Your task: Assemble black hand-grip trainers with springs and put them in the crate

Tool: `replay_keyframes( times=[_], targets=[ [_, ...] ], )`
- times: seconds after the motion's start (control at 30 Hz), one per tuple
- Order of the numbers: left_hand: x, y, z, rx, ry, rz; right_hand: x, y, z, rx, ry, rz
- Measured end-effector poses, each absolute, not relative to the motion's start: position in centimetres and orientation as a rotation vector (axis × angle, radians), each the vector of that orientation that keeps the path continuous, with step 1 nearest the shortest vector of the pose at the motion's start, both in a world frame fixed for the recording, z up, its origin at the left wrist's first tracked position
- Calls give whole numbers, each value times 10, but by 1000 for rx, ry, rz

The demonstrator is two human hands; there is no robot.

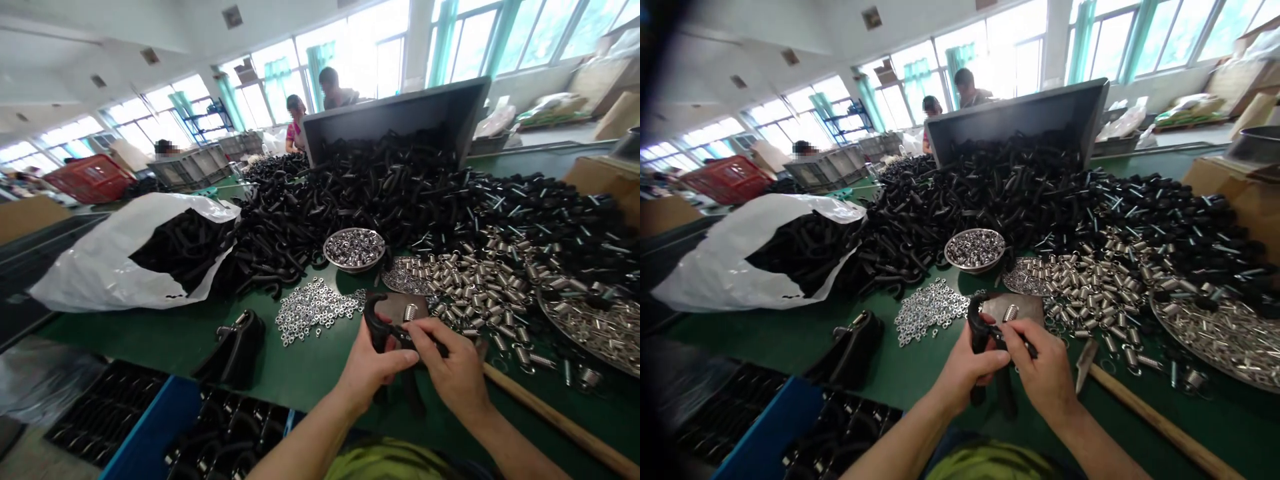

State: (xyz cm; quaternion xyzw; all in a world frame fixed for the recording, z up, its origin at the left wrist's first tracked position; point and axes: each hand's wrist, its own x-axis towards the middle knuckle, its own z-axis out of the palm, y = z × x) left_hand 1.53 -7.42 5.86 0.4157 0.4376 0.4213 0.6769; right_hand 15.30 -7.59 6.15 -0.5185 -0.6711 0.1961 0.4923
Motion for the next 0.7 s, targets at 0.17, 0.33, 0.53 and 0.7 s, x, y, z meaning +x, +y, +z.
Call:
replay_keyframes(
  times=[0.17, 0.33, 0.53, 0.7],
  targets=[
    [18, -72, 61, 1142, 1017, 1010, 156, -71, 61, -1237, -1757, 416],
    [11, -68, 50, 902, 933, 890, 167, -66, 67, -1102, -2017, 504],
    [2, -67, 54, 996, 983, 962, 176, -65, 45, -1365, -1760, 955],
    [0, -70, 55, 1351, 1037, 967, 169, -53, 42, -1336, -1619, 1611]
  ],
)
